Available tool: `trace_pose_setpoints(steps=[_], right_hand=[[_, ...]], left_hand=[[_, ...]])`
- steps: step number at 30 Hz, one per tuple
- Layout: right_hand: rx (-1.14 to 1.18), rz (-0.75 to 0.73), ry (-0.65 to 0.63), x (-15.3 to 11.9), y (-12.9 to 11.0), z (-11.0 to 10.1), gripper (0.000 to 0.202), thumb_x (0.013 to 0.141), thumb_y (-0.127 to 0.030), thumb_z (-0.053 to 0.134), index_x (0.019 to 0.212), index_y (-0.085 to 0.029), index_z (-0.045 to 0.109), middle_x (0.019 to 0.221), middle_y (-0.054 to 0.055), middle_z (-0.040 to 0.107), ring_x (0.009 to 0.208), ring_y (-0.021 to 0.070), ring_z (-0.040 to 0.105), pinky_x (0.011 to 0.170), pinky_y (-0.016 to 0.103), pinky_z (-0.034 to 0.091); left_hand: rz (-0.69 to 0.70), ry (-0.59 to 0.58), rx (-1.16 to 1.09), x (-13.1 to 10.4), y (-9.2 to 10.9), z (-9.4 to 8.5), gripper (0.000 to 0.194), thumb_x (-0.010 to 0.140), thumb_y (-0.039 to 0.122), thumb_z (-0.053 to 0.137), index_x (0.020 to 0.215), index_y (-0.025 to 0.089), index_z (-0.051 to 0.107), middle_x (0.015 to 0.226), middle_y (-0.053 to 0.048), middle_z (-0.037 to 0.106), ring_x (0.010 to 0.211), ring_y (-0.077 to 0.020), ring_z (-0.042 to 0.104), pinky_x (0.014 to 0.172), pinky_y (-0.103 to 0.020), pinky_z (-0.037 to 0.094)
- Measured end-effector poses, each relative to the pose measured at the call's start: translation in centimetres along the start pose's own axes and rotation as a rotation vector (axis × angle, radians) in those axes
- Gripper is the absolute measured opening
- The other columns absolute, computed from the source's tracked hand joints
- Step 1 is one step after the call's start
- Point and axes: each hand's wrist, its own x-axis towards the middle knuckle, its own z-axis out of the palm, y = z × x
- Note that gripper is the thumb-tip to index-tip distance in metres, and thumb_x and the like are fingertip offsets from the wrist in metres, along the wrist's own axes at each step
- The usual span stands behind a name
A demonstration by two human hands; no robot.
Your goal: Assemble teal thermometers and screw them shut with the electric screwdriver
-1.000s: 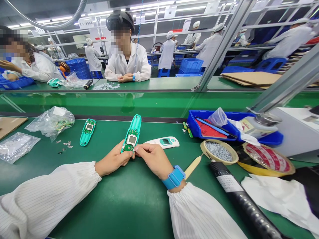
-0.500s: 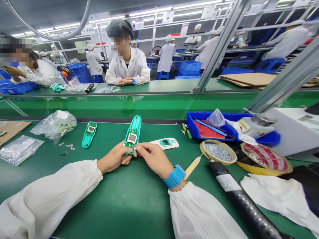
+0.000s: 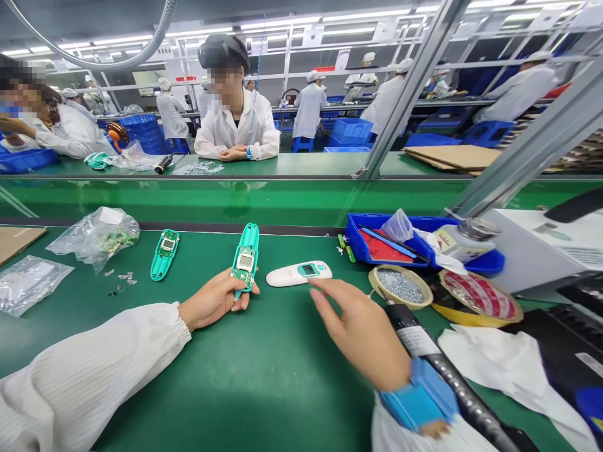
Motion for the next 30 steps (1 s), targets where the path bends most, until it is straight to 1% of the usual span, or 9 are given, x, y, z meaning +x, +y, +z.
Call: trace_pose_setpoints(steps=[2, 5, 8, 14, 18, 21, 24, 26, 30], right_hand=[[-0.203, -0.113, 0.003, -1.9, 2.3, -0.7, 0.034, 0.082, -0.031, 0.039, 0.103, -0.019, 0.062, 0.104, 0.01, 0.063, 0.094, 0.0275, 0.058, 0.08, 0.043, 0.047], [-0.439, -0.31, -0.042, -4.0, 5.1, -1.2, 0.038, 0.076, -0.017, 0.037, 0.106, -0.017, 0.061, 0.108, 0.012, 0.061, 0.089, 0.0266, 0.059, 0.071, 0.04, 0.05], [-0.543, -0.425, -0.062, -4.9, 6.2, -1.5, 0.039, 0.072, -0.011, 0.037, 0.1, -0.015, 0.063, 0.103, 0.012, 0.063, 0.083, 0.0252, 0.06, 0.067, 0.038, 0.051], [-0.523, -0.509, -0.193, -4.2, 4.8, -2.6, 0.031, 0.082, -0.014, 0.032, 0.084, -0.02, 0.063, 0.095, 0.009, 0.064, 0.08, 0.0245, 0.06, 0.064, 0.037, 0.049], [-0.371, -0.615, -0.103, -4.3, 2.5, -3.2, 0.027, 0.088, -0.027, 0.034, 0.081, -0.021, 0.06, 0.086, 0.005, 0.067, 0.072, 0.0196, 0.063, 0.059, 0.029, 0.05], [-0.225, -0.424, 0.105, -5.2, 0.3, -3.2, 0.021, 0.085, -0.038, 0.044, 0.095, -0.023, 0.056, 0.086, 0.005, 0.067, 0.071, 0.018, 0.064, 0.059, 0.027, 0.051], [0.018, -0.142, 0.246, -6.1, -1.5, -2.2, 0.018, 0.083, -0.04, 0.048, 0.09, -0.024, 0.053, 0.085, 0.005, 0.066, 0.07, 0.0171, 0.064, 0.058, 0.026, 0.053], [0.133, -0.057, 0.211, -6.2, -2.1, -1.2, 0.018, 0.082, -0.039, 0.049, 0.082, -0.023, 0.054, 0.081, 0.005, 0.066, 0.068, 0.0163, 0.064, 0.055, 0.024, 0.053], [0.246, -0.018, 0.103, -5.2, -2.9, 0.6, 0.026, 0.081, -0.041, 0.05, 0.07, -0.02, 0.059, 0.08, 0.005, 0.064, 0.066, 0.0158, 0.062, 0.052, 0.023, 0.052]], left_hand=[[-0.016, 0.004, 0.008, -0.1, 0.1, 0.1, 0.023, 0.069, 0.021, 0.05, 0.09, 0.015, 0.044, 0.08, -0.002, 0.058, 0.048, -0.0054, 0.046, 0.045, -0.021, 0.025], [-0.04, 0.009, 0.033, -0.2, 0.2, 0.1, 0.023, 0.069, 0.02, 0.05, 0.091, 0.015, 0.045, 0.076, -0.001, 0.056, 0.045, -0.0044, 0.043, 0.045, -0.021, 0.024], [-0.038, 0.003, 0.062, -0.2, 0.1, 0.0, 0.022, 0.068, 0.02, 0.05, 0.09, 0.015, 0.046, 0.074, 0.0, 0.056, 0.044, -0.0035, 0.04, 0.044, -0.021, 0.022], [-0.02, -0.016, 0.087, -0.2, 0.0, -0.1, 0.02, 0.066, 0.02, 0.051, 0.085, 0.014, 0.048, 0.07, 0.001, 0.054, 0.039, -0.0018, 0.033, 0.042, -0.022, 0.018], [-0.016, -0.039, 0.088, -0.3, 0.0, 0.1, 0.011, 0.066, 0.02, 0.05, 0.075, 0.014, 0.047, 0.064, 0.003, 0.052, 0.037, -0.0011, 0.029, 0.042, -0.021, 0.02], [-0.013, -0.046, 0.102, -0.4, -0.3, 0.2, 0.008, 0.067, 0.02, 0.05, 0.072, 0.014, 0.047, 0.062, 0.003, 0.052, 0.038, -0.0015, 0.03, 0.043, -0.021, 0.021], [-0.028, -0.055, 0.101, -0.6, -0.4, 0.2, 0.008, 0.068, 0.021, 0.049, 0.073, 0.014, 0.048, 0.06, 0.003, 0.05, 0.04, -0.0026, 0.031, 0.043, -0.021, 0.021], [-0.027, -0.065, 0.09, -0.7, -0.4, 0.3, 0.009, 0.068, 0.02, 0.049, 0.074, 0.014, 0.049, 0.059, 0.003, 0.049, 0.042, -0.0034, 0.033, 0.043, -0.021, 0.021], [0.002, -0.037, 0.081, -0.7, -0.3, 0.4, 0.016, 0.063, 0.015, 0.051, 0.078, 0.014, 0.047, 0.069, 0.002, 0.052, 0.046, -0.0041, 0.039, 0.044, -0.021, 0.025]])
